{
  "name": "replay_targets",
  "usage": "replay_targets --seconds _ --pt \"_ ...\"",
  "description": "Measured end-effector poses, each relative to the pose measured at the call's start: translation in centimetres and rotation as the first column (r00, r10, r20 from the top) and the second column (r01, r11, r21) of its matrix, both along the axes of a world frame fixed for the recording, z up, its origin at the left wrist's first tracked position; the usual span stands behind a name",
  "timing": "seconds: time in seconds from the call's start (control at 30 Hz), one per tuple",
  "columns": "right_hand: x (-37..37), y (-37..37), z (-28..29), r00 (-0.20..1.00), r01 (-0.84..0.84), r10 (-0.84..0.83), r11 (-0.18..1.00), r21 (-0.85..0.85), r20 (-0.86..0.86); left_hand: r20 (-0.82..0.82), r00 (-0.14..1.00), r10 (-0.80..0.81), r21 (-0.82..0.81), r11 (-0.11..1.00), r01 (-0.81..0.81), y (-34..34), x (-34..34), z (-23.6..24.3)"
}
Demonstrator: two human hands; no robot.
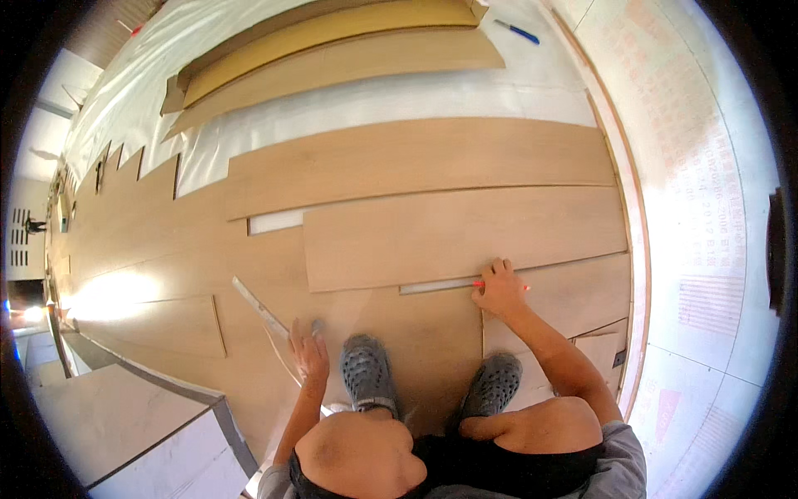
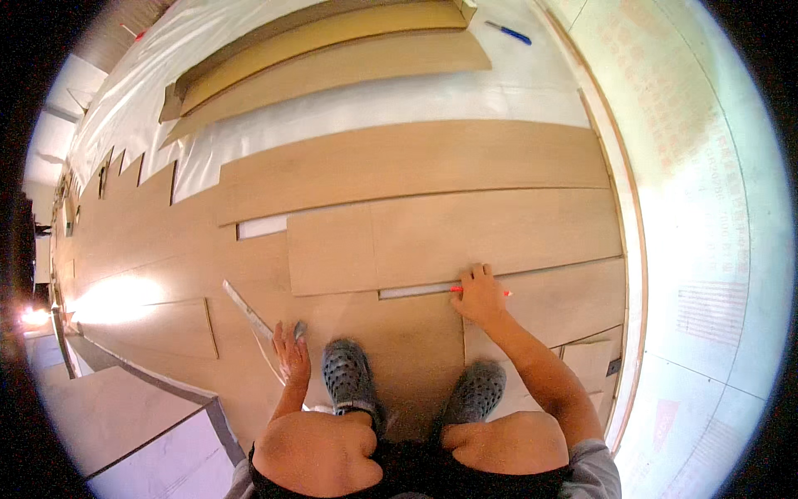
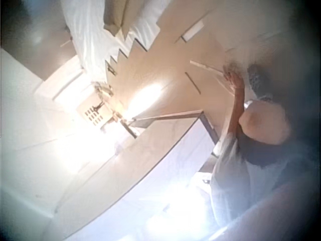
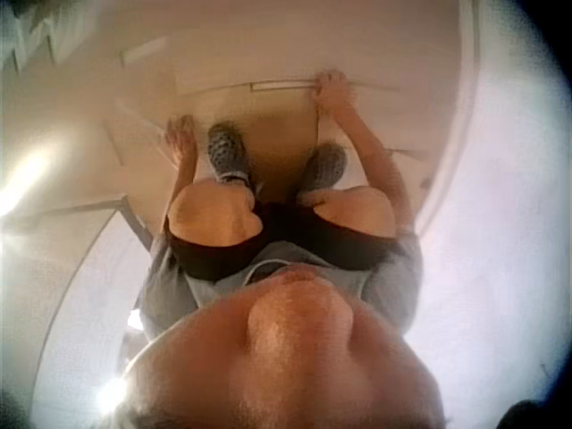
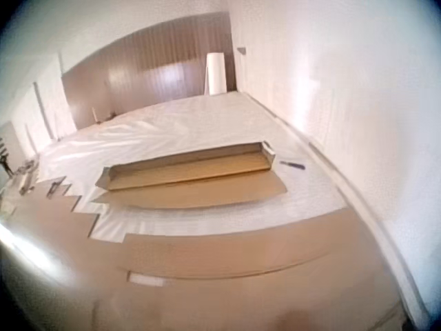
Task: The person positions and marks wooden flooring planks, using a square and a pencil to draw lines on them while kneeling on the floor.
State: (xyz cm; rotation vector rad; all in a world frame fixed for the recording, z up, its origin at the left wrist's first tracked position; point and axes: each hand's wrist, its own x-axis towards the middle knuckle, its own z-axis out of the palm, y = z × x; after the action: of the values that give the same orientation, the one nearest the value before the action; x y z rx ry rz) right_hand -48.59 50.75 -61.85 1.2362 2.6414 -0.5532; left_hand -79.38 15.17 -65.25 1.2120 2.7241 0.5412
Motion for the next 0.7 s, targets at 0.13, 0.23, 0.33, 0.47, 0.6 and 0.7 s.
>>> replay_targets --seconds 0.13,0.23,0.33,0.47,0.6,0.7 --pt "-0.3 1.0 0.5 0.999 0.016 -0.014 0.998 -0.062 0.03 0.058 0.984 -0.17 0.008 0.986 0.169 5.1 1.4 1.4" --pt "-0.4 1.8 -0.4 0.999 0.008 -0.006 0.999 -0.035 0.035 0.245 0.917 -0.315 0.141 0.947 0.288 9.1 3.3 1.3" --pt "-1.9 2.8 0.0 1.0 0.01 -0.01 1.0 0.014 -0.012 0.473 0.772 -0.425 0.059 0.89 0.453 13.1 6.8 1.3" --pt "-8.8 3.9 2.3 0.996 0.029 -0.026 0.999 0.04 -0.09 0.958 0.221 -0.185 0.117 0.95 0.289 17.0 10.8 0.7" --pt "-14.7 2.9 4.9 0.895 -0.074 0.021 0.992 -0.102 -0.445 0.961 0.249 -0.123 0.126 0.992 0.004 19.3 10.7 1.0" --pt "-16.0 0.5 5.4 0.717 -0.051 0.029 0.999 -0.011 -0.697 0.93 0.364 0.046 0.008 0.989 -0.146 18.0 4.5 -1.5"
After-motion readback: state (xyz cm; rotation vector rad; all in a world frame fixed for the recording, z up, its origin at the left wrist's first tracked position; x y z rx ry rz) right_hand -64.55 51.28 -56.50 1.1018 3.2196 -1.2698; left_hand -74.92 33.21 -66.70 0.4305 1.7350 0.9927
